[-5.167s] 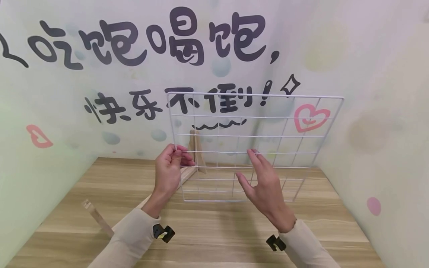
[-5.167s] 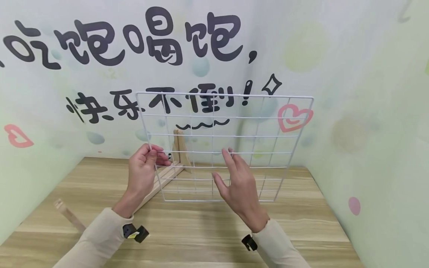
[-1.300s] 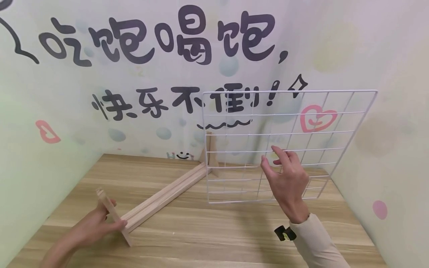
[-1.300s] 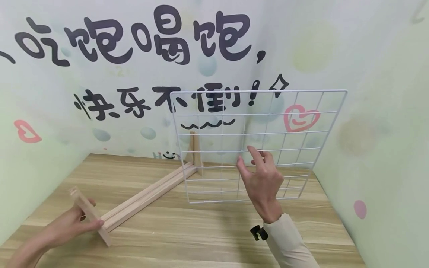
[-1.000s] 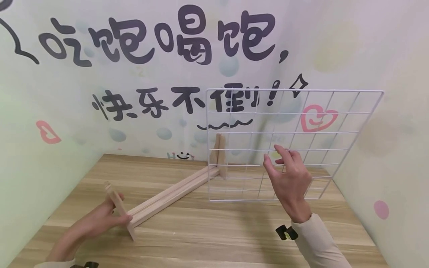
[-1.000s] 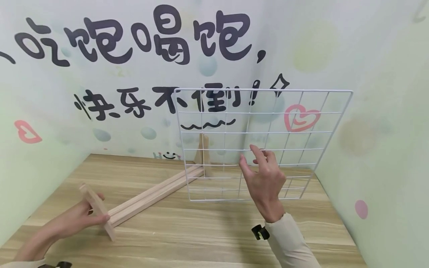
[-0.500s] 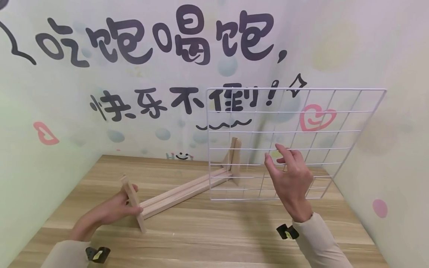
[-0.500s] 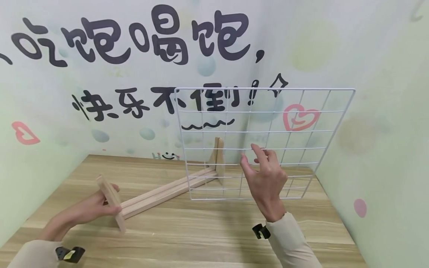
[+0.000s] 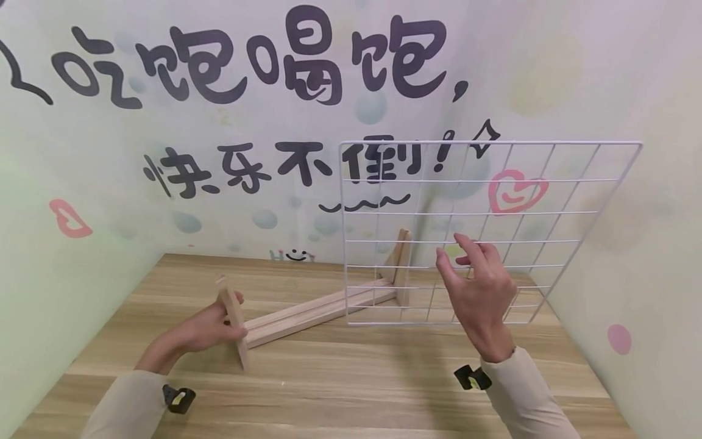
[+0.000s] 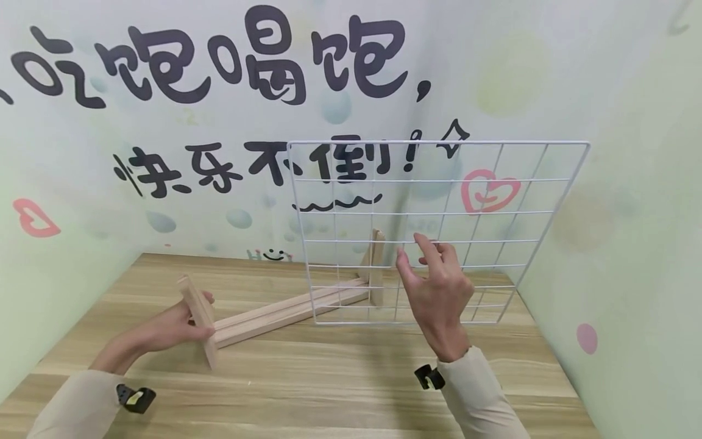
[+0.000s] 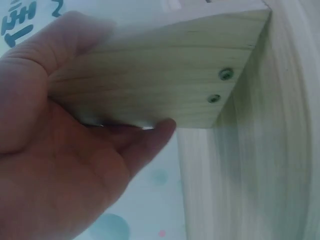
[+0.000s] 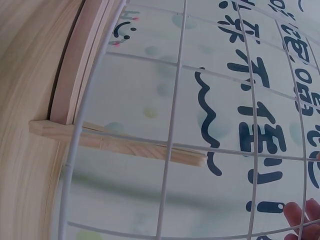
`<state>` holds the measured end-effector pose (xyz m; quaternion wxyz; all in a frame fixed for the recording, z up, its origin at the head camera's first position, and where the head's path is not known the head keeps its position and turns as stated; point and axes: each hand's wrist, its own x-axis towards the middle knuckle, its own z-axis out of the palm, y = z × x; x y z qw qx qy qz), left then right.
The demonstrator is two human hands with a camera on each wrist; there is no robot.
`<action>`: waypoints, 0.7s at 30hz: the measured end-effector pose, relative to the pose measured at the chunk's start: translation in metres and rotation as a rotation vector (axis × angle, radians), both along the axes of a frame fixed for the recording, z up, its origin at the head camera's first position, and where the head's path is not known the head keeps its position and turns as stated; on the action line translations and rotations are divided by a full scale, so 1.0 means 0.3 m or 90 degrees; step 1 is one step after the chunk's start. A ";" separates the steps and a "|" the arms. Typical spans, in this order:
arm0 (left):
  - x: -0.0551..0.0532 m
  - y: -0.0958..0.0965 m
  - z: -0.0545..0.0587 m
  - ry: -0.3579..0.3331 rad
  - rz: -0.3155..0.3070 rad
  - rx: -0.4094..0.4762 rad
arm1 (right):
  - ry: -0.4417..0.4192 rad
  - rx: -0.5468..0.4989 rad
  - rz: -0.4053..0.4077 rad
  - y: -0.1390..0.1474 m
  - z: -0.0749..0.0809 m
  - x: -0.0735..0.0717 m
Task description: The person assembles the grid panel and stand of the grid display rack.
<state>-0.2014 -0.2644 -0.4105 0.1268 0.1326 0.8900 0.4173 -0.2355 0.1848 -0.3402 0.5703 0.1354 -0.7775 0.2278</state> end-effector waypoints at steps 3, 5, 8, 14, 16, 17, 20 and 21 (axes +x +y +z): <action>-0.018 0.005 -0.011 0.001 -0.014 0.016 | 0.000 -0.006 -0.003 0.000 0.000 0.000; -0.031 0.006 -0.020 0.006 -0.022 0.026 | 0.003 -0.009 -0.005 -0.001 0.001 0.001; -0.050 0.011 -0.030 0.013 -0.033 0.044 | 0.006 -0.011 -0.007 -0.001 0.005 0.001; -0.084 0.021 -0.051 0.021 -0.047 0.079 | 0.012 -0.009 -0.008 -0.002 0.012 0.000; -0.094 0.025 -0.058 0.017 -0.044 0.089 | 0.013 -0.009 -0.008 -0.003 0.015 -0.001; -0.099 0.026 -0.061 0.014 -0.042 0.094 | 0.014 -0.009 -0.008 -0.003 0.018 -0.001; -0.117 0.033 -0.071 -0.003 -0.041 0.109 | 0.013 -0.011 -0.011 -0.006 0.025 -0.001; -0.123 0.035 -0.073 -0.006 -0.042 0.112 | 0.013 -0.012 -0.012 -0.007 0.027 0.000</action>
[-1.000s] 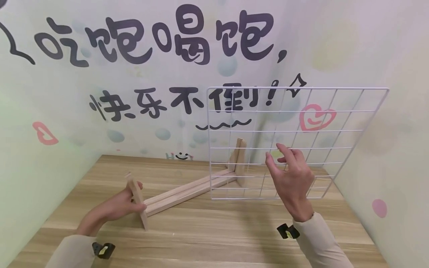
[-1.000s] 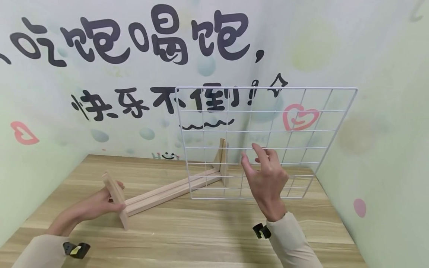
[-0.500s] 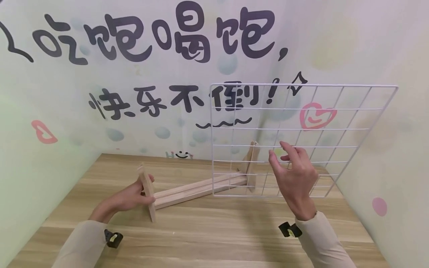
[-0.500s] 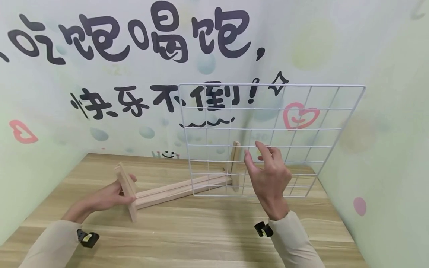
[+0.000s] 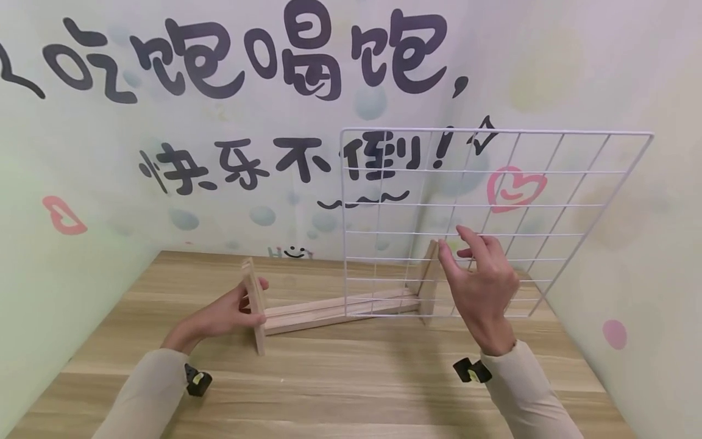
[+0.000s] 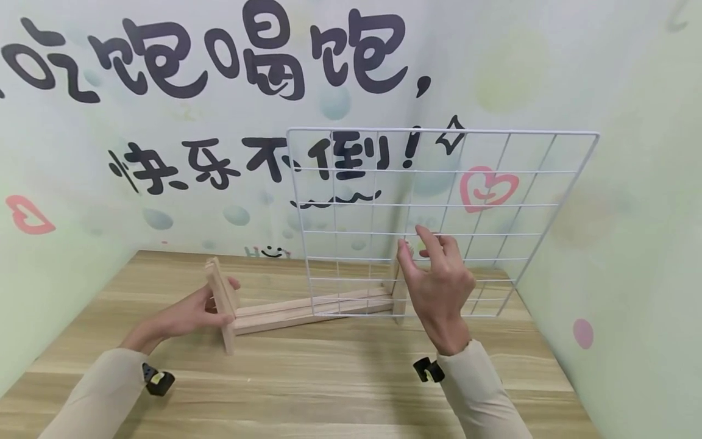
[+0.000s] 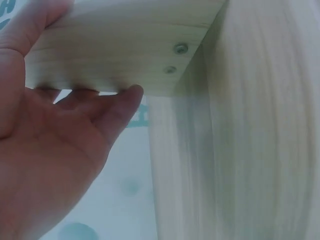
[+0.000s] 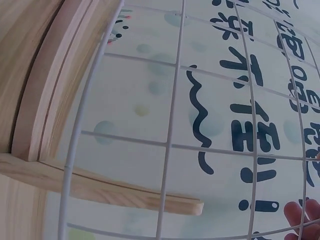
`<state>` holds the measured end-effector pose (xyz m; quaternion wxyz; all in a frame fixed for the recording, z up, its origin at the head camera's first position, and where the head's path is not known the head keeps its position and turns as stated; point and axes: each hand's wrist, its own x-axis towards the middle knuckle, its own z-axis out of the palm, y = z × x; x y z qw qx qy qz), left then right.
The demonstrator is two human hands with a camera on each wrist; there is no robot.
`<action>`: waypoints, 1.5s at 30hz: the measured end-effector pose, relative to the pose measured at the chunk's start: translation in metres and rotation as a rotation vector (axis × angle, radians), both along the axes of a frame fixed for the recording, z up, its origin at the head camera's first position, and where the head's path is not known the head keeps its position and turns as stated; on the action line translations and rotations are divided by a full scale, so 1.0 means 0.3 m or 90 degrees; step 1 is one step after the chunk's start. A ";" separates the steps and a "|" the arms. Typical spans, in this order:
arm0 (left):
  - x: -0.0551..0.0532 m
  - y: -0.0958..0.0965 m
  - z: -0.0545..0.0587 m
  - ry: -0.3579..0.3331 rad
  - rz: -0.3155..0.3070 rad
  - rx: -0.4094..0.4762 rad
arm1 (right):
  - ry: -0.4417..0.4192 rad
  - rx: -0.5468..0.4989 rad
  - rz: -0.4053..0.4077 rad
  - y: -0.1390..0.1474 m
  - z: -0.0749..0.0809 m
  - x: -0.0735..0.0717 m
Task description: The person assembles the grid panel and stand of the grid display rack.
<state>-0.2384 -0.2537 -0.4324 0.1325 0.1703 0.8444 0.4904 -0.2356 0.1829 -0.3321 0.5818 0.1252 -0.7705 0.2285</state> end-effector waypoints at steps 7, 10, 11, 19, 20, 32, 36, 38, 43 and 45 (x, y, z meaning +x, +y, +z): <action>-0.036 0.018 0.003 -0.014 -0.016 -0.007 | -0.001 -0.003 -0.001 -0.004 0.008 0.002; -0.049 0.024 0.006 -0.023 -0.021 -0.010 | 0.004 0.000 -0.003 -0.003 0.014 0.003; -0.055 0.026 0.005 -0.023 -0.025 -0.011 | 0.006 0.000 -0.004 -0.003 0.017 0.003; -0.092 0.042 -0.001 -0.021 -0.056 -0.002 | 0.014 -0.002 -0.012 -0.003 0.039 0.004; -0.097 0.044 -0.001 -0.020 -0.064 -0.001 | 0.014 -0.003 -0.012 -0.003 0.041 0.004; -0.136 0.071 -0.001 -0.027 -0.097 0.017 | 0.026 -0.008 -0.020 -0.029 0.082 -0.001; -0.136 0.074 -0.004 -0.041 -0.096 0.016 | 0.025 -0.011 -0.020 -0.038 0.094 -0.002; -0.136 0.077 -0.006 -0.042 -0.095 0.018 | 0.023 -0.013 -0.022 -0.041 0.097 -0.003; -0.138 0.081 -0.010 -0.043 -0.087 0.018 | 0.011 -0.015 -0.022 -0.045 0.105 -0.006; -0.140 0.081 -0.011 -0.041 -0.086 0.018 | 0.007 -0.016 -0.020 -0.045 0.109 -0.008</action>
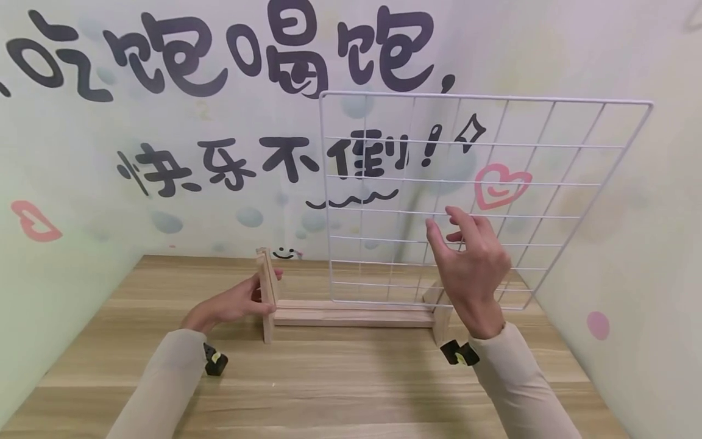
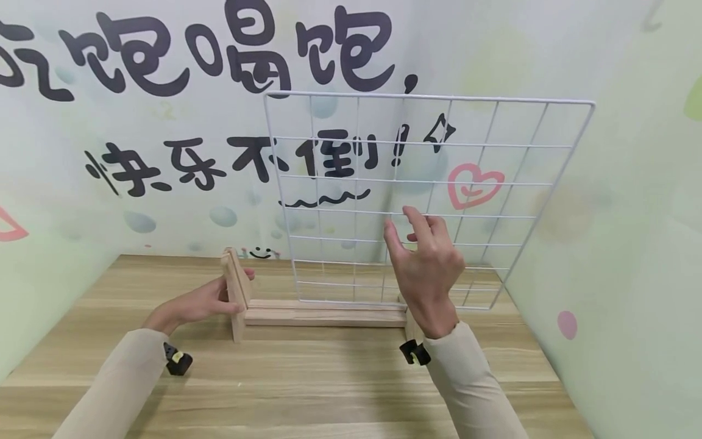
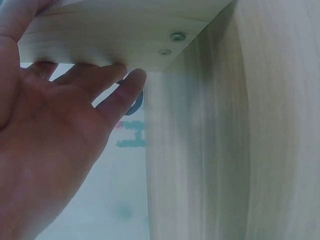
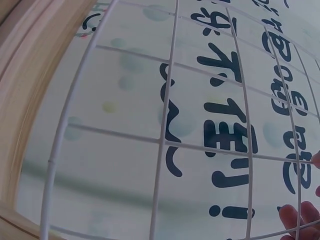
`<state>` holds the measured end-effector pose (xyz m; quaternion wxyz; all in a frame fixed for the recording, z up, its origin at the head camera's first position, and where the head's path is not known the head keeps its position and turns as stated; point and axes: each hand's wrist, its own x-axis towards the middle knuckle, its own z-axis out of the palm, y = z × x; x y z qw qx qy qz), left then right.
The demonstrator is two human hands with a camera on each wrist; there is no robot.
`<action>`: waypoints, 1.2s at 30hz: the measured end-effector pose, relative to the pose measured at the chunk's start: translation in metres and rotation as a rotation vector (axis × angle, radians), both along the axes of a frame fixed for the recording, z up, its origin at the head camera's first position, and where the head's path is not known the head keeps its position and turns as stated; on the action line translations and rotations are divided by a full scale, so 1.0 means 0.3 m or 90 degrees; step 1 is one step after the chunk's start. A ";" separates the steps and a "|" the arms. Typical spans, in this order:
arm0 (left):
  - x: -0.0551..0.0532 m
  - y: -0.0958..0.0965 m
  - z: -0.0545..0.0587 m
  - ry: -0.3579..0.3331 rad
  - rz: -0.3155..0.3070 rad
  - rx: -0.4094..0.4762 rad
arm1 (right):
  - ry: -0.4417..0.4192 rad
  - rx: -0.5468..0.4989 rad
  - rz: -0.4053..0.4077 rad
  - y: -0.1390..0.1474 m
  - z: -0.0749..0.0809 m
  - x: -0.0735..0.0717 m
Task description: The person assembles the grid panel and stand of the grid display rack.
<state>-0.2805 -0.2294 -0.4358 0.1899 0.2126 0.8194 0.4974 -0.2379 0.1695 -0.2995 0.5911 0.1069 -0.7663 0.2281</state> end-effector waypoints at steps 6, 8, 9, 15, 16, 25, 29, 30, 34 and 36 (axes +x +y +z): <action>0.002 -0.001 -0.001 0.003 0.006 0.010 | -0.014 0.001 0.007 -0.011 0.012 0.002; 0.002 -0.001 -0.001 -0.003 0.006 0.012 | -0.021 0.002 0.008 -0.015 0.013 0.002; 0.003 -0.001 0.000 -0.006 0.003 0.014 | -0.024 0.002 0.009 -0.017 0.014 0.002; 0.015 -0.012 0.039 -0.004 0.001 -0.009 | -0.033 0.004 0.016 -0.030 0.014 -0.002; 0.017 -0.013 0.049 0.003 0.001 -0.011 | -0.032 0.005 0.017 -0.032 0.013 -0.004; 0.024 -0.012 0.092 0.038 0.002 0.001 | -0.032 0.000 0.023 -0.053 0.011 -0.014; 0.027 -0.009 0.089 0.050 0.005 0.010 | -0.035 -0.001 0.025 -0.063 0.014 -0.017; 0.027 -0.008 0.088 0.051 0.004 0.015 | -0.033 -0.002 0.026 -0.066 0.015 -0.018; 0.030 -0.008 0.086 0.048 0.004 0.032 | -0.027 -0.007 0.033 -0.077 0.023 -0.022; 0.031 -0.007 0.086 0.050 0.004 0.032 | -0.025 -0.008 0.038 -0.083 0.030 -0.025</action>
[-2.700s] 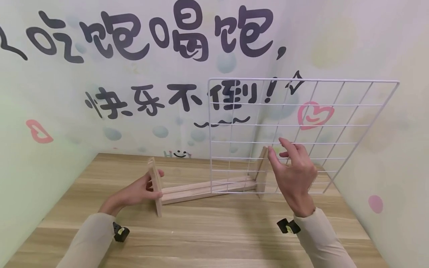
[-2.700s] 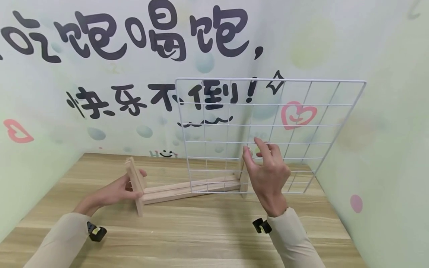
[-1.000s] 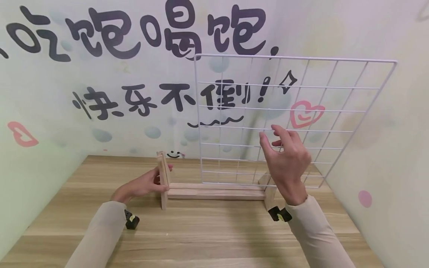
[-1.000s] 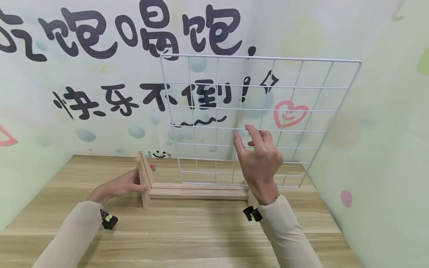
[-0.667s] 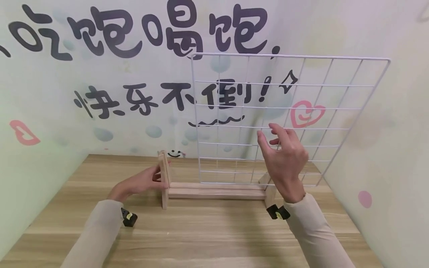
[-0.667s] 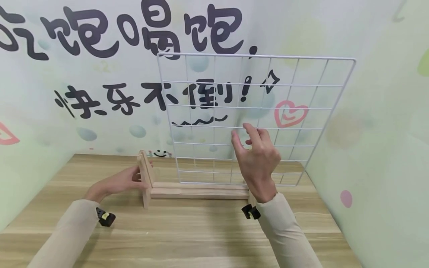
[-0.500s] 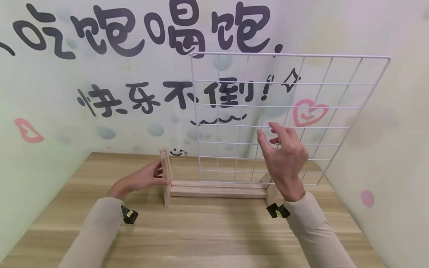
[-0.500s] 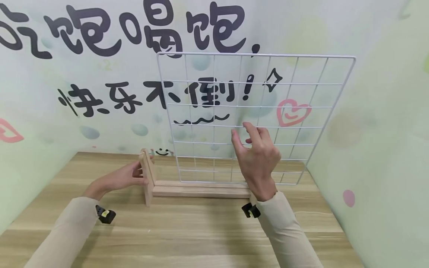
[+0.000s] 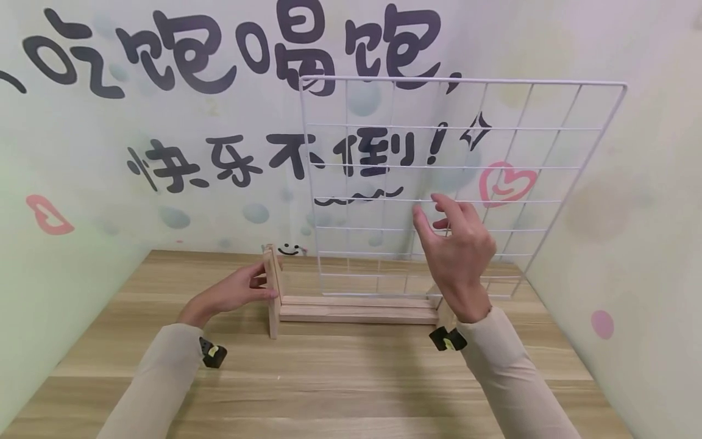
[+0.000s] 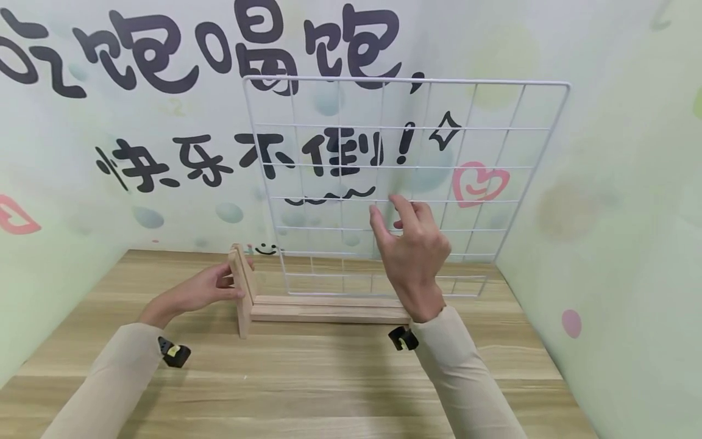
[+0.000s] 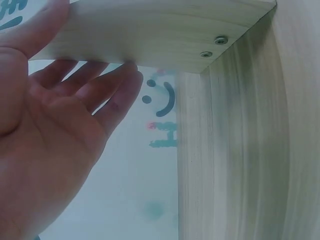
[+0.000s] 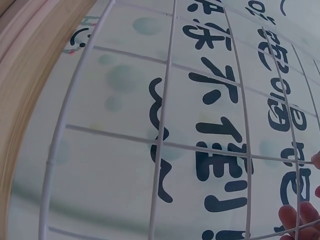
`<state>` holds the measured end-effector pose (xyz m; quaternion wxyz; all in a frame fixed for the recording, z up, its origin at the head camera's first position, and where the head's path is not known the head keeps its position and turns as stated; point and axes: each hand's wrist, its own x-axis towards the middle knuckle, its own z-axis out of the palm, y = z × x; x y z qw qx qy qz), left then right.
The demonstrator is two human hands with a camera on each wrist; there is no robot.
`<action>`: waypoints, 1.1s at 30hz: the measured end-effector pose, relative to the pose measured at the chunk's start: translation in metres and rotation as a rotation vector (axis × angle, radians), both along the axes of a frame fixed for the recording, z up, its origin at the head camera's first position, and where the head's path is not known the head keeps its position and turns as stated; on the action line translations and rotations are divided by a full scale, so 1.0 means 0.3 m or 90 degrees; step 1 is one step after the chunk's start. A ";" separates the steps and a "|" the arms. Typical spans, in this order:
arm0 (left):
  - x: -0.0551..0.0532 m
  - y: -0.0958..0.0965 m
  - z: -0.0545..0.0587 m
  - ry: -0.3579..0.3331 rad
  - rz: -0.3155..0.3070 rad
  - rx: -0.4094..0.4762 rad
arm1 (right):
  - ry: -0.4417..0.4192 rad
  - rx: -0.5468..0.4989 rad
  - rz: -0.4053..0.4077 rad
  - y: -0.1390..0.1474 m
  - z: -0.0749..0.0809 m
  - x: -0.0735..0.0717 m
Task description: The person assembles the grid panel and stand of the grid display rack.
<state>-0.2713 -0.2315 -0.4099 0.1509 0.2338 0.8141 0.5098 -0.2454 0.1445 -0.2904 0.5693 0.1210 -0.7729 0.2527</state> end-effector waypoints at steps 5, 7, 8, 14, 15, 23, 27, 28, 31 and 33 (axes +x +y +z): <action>-0.003 0.001 -0.005 0.009 0.010 -0.010 | 0.004 0.005 0.006 -0.023 0.019 -0.011; -0.003 0.000 -0.007 0.010 0.012 -0.010 | 0.006 0.007 0.005 -0.032 0.027 -0.015; -0.004 0.000 -0.009 0.011 0.011 -0.008 | 0.007 0.006 0.005 -0.037 0.030 -0.016; -0.005 -0.001 -0.014 0.018 0.008 -0.005 | 0.008 0.008 0.004 -0.067 0.053 -0.021; -0.005 -0.002 -0.014 0.020 0.008 -0.007 | 0.009 0.005 0.004 -0.073 0.057 -0.022; -0.001 0.005 -0.014 0.025 0.002 -0.009 | 0.014 -0.016 0.011 -0.109 0.093 -0.032; 0.001 0.005 -0.015 0.023 0.000 -0.010 | 0.022 -0.022 0.018 -0.130 0.110 -0.038; 0.001 0.004 -0.016 0.022 0.000 -0.009 | 0.023 -0.022 0.017 -0.135 0.115 -0.039; 0.002 0.002 -0.018 0.020 0.000 -0.007 | 0.021 -0.020 0.006 -0.150 0.130 -0.040; 0.002 0.001 -0.018 0.018 -0.001 -0.005 | 0.019 -0.019 -0.003 -0.158 0.139 -0.041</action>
